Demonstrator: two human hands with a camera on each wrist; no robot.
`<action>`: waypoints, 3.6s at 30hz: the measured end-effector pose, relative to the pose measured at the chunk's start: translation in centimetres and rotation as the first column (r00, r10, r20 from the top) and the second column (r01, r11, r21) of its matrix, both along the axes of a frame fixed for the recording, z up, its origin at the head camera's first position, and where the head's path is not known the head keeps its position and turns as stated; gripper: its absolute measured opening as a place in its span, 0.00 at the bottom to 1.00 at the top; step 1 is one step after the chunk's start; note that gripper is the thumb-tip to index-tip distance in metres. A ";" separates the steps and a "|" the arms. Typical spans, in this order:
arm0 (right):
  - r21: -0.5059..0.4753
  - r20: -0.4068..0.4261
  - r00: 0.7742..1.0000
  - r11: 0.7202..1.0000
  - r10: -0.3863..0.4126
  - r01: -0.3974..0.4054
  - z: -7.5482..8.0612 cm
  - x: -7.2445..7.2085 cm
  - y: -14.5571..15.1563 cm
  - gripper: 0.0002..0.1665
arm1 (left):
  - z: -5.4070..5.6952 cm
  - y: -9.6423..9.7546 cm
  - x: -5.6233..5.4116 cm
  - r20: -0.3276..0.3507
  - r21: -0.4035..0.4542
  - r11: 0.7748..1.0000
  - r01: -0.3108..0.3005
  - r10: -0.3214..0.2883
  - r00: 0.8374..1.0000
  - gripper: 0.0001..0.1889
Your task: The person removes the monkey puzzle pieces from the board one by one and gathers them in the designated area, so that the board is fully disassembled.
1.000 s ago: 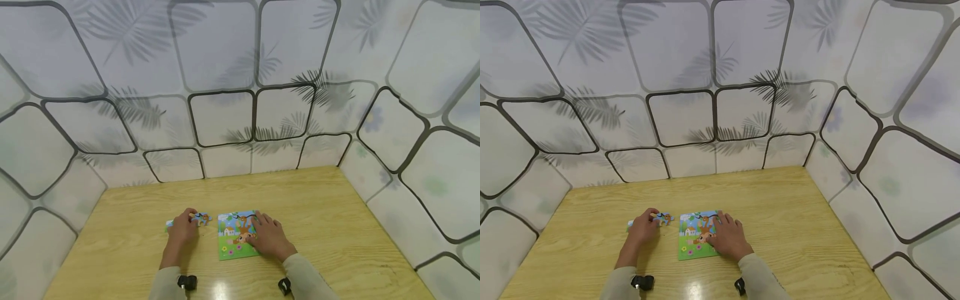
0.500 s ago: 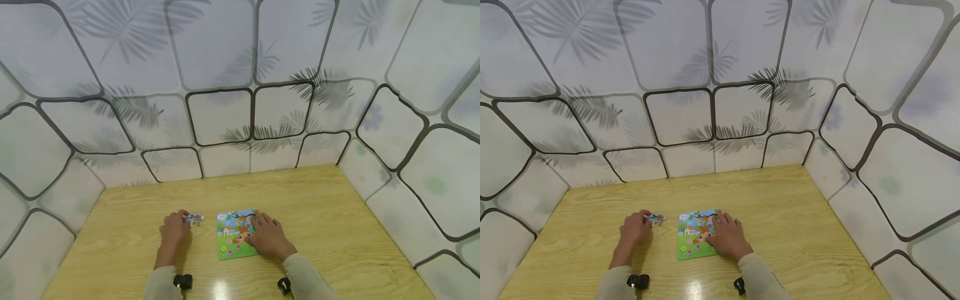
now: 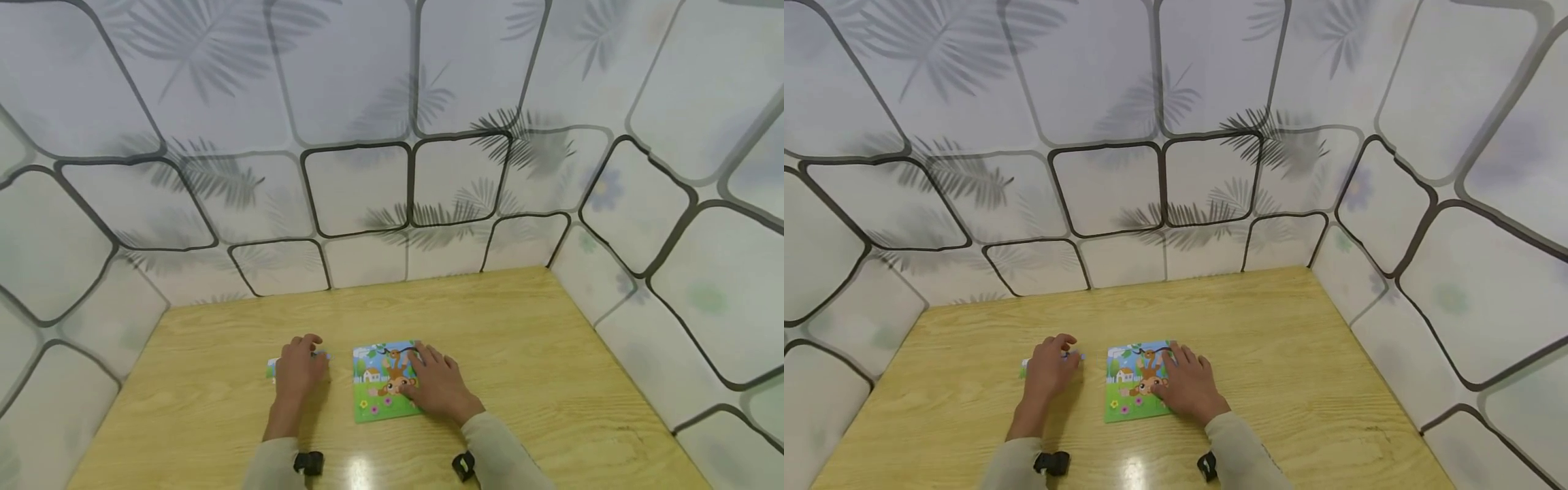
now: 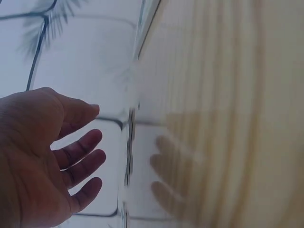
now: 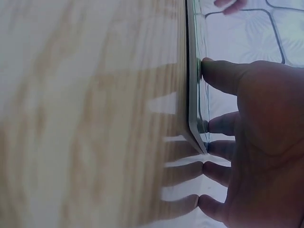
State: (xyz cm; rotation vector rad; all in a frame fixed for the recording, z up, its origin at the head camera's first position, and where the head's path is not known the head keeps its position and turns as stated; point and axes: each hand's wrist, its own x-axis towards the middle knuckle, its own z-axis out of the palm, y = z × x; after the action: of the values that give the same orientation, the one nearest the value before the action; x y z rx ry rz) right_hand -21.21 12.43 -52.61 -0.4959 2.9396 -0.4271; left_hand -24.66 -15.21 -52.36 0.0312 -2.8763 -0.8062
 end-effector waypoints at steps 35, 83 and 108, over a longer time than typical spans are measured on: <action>-0.013 0.056 0.997 0.998 -0.056 0.057 0.3 0.3 1.1 0.49 | 0.0 13.4 0.7 0.164 -0.057 0.973 0.224 -0.212 0.963 0.13; -0.008 0.046 0.996 0.997 -0.081 0.082 -0.2 0.0 1.3 0.49 | -0.5 8.7 -0.9 0.083 0.389 0.912 0.131 -0.177 0.981 0.07; -0.017 0.039 0.996 0.997 -0.076 0.077 -0.3 0.0 1.6 0.49 | -0.3 1.7 -2.6 0.176 0.155 0.988 0.012 -0.039 0.984 0.13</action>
State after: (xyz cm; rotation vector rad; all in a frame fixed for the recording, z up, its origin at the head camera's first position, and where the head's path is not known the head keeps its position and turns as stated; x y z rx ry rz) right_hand -21.18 13.99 -52.89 -0.3736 2.9274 -0.4671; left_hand -27.25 -13.53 -52.70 0.0889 -2.9780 -1.0814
